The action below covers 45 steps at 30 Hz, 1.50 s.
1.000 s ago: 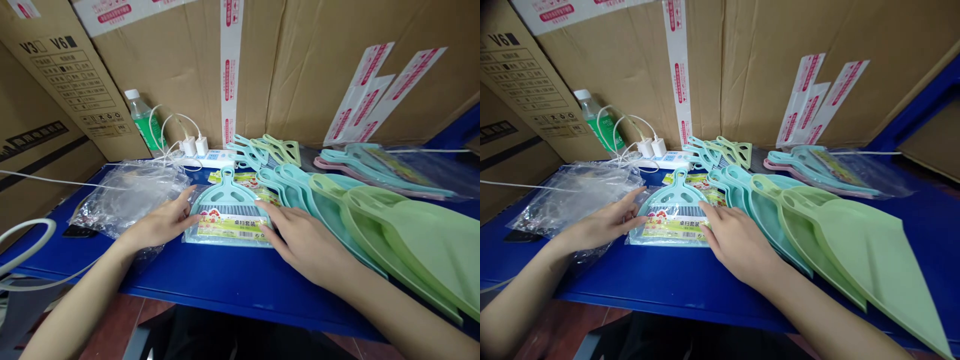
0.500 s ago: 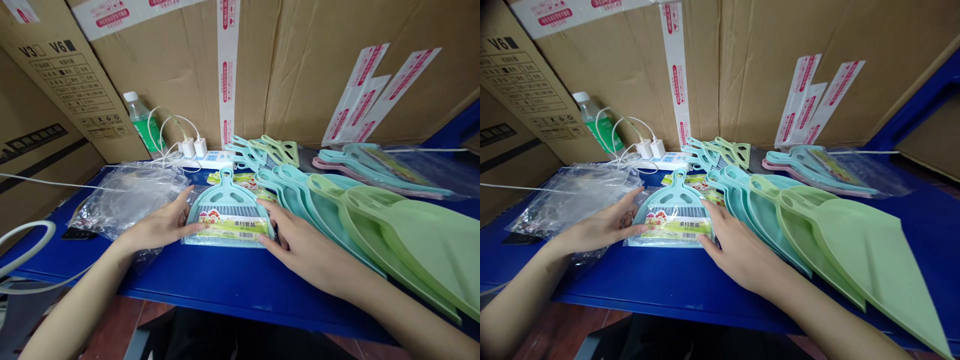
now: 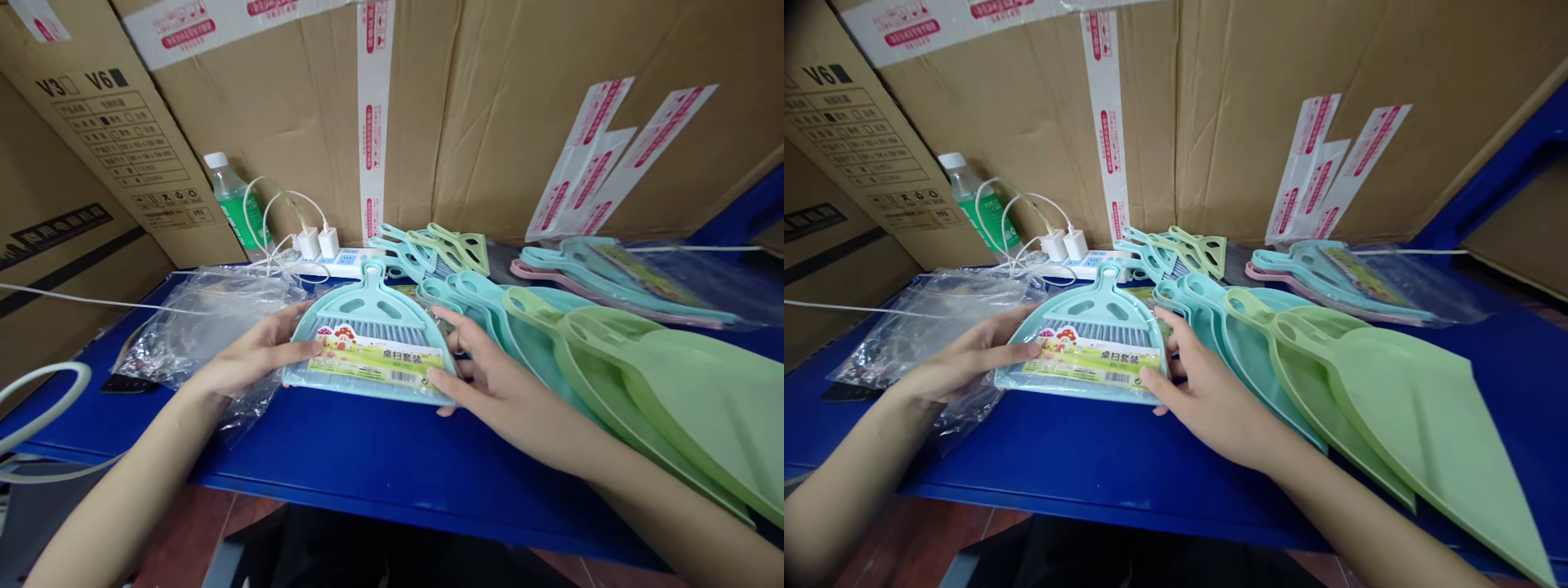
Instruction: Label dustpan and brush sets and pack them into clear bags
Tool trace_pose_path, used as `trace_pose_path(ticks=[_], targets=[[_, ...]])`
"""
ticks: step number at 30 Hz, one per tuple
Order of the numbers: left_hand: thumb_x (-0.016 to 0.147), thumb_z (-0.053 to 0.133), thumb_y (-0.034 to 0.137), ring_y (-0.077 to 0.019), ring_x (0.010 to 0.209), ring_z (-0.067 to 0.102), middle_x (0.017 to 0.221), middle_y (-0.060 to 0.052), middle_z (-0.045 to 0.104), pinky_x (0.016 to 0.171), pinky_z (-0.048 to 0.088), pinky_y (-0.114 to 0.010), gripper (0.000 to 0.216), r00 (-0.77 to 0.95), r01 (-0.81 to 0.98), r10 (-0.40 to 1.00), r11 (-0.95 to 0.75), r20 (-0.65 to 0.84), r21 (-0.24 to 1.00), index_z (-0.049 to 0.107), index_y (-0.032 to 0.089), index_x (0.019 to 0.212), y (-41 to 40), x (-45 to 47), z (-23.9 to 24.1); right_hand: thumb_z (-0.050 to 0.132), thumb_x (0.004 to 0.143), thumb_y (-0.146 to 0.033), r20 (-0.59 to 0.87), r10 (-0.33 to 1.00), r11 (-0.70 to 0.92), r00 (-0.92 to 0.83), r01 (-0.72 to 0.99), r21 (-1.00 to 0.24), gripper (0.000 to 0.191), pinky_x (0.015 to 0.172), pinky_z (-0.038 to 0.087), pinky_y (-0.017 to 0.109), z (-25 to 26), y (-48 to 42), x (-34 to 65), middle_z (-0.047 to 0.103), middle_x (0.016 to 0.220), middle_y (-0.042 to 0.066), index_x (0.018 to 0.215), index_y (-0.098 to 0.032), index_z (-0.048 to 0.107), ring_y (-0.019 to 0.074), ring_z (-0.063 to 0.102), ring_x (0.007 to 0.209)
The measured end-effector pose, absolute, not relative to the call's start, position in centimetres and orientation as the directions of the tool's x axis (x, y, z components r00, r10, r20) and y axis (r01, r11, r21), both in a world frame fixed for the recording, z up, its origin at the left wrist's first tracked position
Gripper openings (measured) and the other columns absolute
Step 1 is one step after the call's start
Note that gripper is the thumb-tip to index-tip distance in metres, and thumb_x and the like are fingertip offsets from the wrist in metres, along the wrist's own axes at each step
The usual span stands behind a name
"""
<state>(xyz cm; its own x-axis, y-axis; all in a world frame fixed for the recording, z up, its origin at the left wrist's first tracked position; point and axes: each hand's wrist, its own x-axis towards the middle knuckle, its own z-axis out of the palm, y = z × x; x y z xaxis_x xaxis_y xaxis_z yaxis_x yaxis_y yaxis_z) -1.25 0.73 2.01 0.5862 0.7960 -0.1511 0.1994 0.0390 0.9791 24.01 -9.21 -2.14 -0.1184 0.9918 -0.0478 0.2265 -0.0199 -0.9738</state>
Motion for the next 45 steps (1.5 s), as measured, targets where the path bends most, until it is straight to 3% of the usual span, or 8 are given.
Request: trace_pose_path(ticks=[6, 11, 17, 21, 27, 33, 40, 45], targets=[[0.066, 0.082, 0.028, -0.0244, 0.093, 0.072, 0.106, -0.007, 0.076, 0.069, 0.058, -0.024, 0.046, 0.587, 0.124, 0.799, 0.075, -0.134, 0.989, 0.073, 0.022, 0.110, 0.3, -0.8, 2.3, 0.064, 0.084, -0.049, -0.078, 0.989, -0.091, -0.125, -0.104, -0.990, 0.101, 0.060, 0.063, 0.033, -1.9, -8.9, 24.3, 0.054, 0.131, 0.010, 0.156, -0.035, -0.005, 0.0147, 0.067, 0.072], [0.066, 0.084, 0.033, -0.0264, 0.100, 0.071, 0.115, -0.009, 0.074, 0.073, 0.059, -0.025, 0.054, 0.555, 0.137, 0.825, 0.038, -0.109, 0.990, 0.070, 0.022, 0.116, 0.2, -0.7, 2.1, 0.065, 0.086, -0.047, -0.104, 0.982, -0.151, -0.156, -0.327, -0.933, 0.103, 0.054, 0.061, 0.030, -2.6, -8.6, 24.5, 0.066, 0.123, 0.007, 0.155, -0.038, -0.011, 0.0161, 0.070, 0.065], [0.072, 0.082, 0.039, -0.0269, 0.107, 0.068, 0.118, -0.007, 0.072, 0.086, 0.057, -0.028, 0.055, 0.575, 0.124, 0.817, -0.033, -0.045, 0.992, 0.066, 0.025, 0.123, 0.0, -0.8, 2.0, 0.070, 0.083, -0.043, -0.058, 0.968, -0.124, -0.243, -0.265, -0.956, 0.091, 0.055, 0.059, 0.026, -2.6, -8.5, 24.7, 0.065, 0.126, 0.009, 0.156, -0.033, 0.017, 0.0147, 0.069, 0.070], [0.072, 0.081, 0.041, -0.0266, 0.109, 0.067, 0.114, -0.005, 0.073, 0.084, 0.057, -0.027, 0.054, 0.507, 0.138, 0.857, 0.031, -0.098, 0.990, 0.065, 0.025, 0.122, -0.1, -0.8, 1.7, 0.066, 0.083, -0.037, -0.063, 0.974, -0.116, -0.216, -0.242, -0.963, 0.082, 0.054, 0.059, 0.026, -1.9, -8.7, 24.5, 0.060, 0.133, 0.010, 0.154, -0.033, 0.025, 0.0151, 0.067, 0.073], [0.069, 0.083, 0.032, -0.0155, 0.073, 0.070, 0.082, 0.001, 0.073, 0.063, 0.056, -0.020, 0.037, 0.414, 0.063, 0.869, 0.269, -0.271, 0.961, 0.065, 0.019, 0.099, 0.4, -1.2, 0.7, 0.062, 0.083, -0.037, -0.138, 0.983, -0.163, -0.125, -0.220, -0.962, 0.075, 0.051, 0.058, 0.026, -1.4, -8.8, 24.4, 0.059, 0.134, 0.010, 0.151, -0.030, 0.032, 0.0185, 0.066, 0.081], [0.071, 0.081, 0.018, -0.0132, 0.063, 0.069, 0.082, 0.001, 0.072, 0.060, 0.059, -0.022, 0.037, 0.456, 0.000, 0.837, 0.341, -0.304, 0.940, 0.062, 0.017, 0.103, 0.6, -1.4, 0.8, 0.058, 0.084, -0.062, -0.077, 0.986, -0.113, -0.145, -0.254, -0.961, 0.070, 0.052, 0.058, 0.027, -2.3, -8.3, 24.9, 0.068, 0.119, 0.008, 0.146, -0.032, 0.042, 0.0201, 0.068, 0.081], [0.073, 0.083, 0.026, -0.0121, 0.059, 0.069, 0.075, 0.001, 0.071, 0.057, 0.059, -0.018, 0.033, 0.626, -0.056, 0.752, 0.306, -0.205, 0.950, 0.060, 0.017, 0.096, 0.3, -1.1, 0.9, 0.078, 0.071, -0.045, -0.084, 0.983, -0.137, -0.165, -0.340, -0.930, 0.051, 0.072, 0.059, 0.029, -1.2, -8.7, 24.7, 0.073, 0.112, 0.008, 0.115, -0.023, 0.066, 0.0218, 0.069, 0.095], [0.077, 0.081, 0.026, -0.0175, 0.068, 0.074, 0.085, -0.003, 0.075, 0.062, 0.064, -0.026, 0.038, 0.686, -0.090, 0.708, 0.312, -0.169, 0.946, 0.057, 0.017, 0.105, 0.1, -0.8, 0.7, 0.078, 0.073, -0.047, -0.049, 0.987, -0.107, -0.151, -0.401, -0.910, 0.035, 0.080, 0.059, 0.035, -1.6, -8.7, 23.8, 0.075, 0.104, 0.005, 0.098, -0.024, 0.068, 0.0208, 0.071, 0.093]])
